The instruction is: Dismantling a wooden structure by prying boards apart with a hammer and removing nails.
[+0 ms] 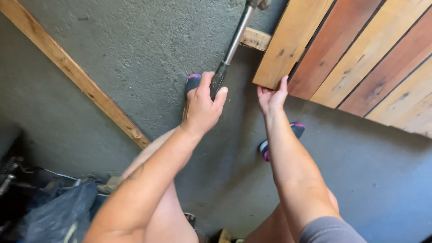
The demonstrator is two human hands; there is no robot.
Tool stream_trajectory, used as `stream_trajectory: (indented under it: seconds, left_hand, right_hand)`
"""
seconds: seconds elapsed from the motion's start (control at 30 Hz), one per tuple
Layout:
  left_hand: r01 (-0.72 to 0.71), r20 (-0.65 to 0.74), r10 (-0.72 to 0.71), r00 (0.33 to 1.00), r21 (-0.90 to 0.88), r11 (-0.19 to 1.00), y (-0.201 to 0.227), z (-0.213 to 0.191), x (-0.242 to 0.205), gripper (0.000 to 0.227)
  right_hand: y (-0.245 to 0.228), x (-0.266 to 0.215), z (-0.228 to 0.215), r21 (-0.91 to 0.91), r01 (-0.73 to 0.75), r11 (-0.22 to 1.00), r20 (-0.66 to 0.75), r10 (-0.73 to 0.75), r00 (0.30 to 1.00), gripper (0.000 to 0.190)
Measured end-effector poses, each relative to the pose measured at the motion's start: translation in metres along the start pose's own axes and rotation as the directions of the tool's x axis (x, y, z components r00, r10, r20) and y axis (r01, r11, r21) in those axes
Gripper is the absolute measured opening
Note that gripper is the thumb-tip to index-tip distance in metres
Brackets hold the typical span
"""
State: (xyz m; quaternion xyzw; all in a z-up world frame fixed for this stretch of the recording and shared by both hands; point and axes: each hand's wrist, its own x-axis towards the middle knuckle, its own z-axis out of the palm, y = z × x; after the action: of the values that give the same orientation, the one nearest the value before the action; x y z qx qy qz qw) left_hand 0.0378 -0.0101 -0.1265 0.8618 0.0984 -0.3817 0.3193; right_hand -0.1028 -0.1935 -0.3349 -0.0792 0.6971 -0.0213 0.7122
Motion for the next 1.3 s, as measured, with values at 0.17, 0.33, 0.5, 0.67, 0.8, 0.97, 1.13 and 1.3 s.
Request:
stream_trajectory:
  seconds: [0.17,0.33,0.5,0.67,0.8,0.97,1.13,1.3]
  left_hand:
    - [0.065,0.101,-0.075,0.992,0.096,0.993,0.002,0.013,0.009,0.036]
    - [0.002,0.132,-0.027,0.991,0.182,0.983,-0.02,0.022,0.023,0.036]
    - [-0.063,0.062,0.052,0.997,0.179,0.982,-0.003,0.019,0.011,0.036]
    - [-0.062,-0.028,0.067,0.997,0.165,0.984,-0.01,0.041,-0.023,0.036]
    - [0.004,-0.054,0.004,0.999,0.155,0.988,-0.031,0.083,-0.043,0.041]
    - [0.118,-0.097,-0.111,0.989,0.063,0.991,-0.064,0.14,-0.049,0.048]
    - [-0.183,-0.392,0.166,0.905,-0.006,0.983,-0.008,0.115,-0.101,0.038]
    - [-0.209,-0.504,0.287,0.815,0.207,0.956,-0.043,0.164,-0.084,0.038]
  right_hand:
    - [0.01,0.033,-0.026,0.004,0.057,0.998,0.028,-0.057,0.998,0.082]
    - [0.009,0.023,-0.021,0.075,0.105,0.992,0.08,-0.111,0.991,0.078]
    - [0.011,0.024,-0.023,0.102,0.104,0.989,0.144,-0.118,0.983,0.076]
    - [0.006,0.038,-0.042,0.096,0.042,0.994,0.192,-0.06,0.98,0.073]
    - [-0.001,0.062,-0.055,0.139,-0.068,0.988,0.224,0.036,0.974,0.072]
    - [-0.005,0.065,-0.06,0.147,-0.126,0.981,0.206,0.094,0.974,0.073]
    - [-0.01,0.036,-0.054,0.143,-0.136,0.98,0.231,0.101,0.968,0.074]
    - [-0.005,0.051,-0.059,0.149,-0.145,0.978,0.241,0.106,0.965,0.076]
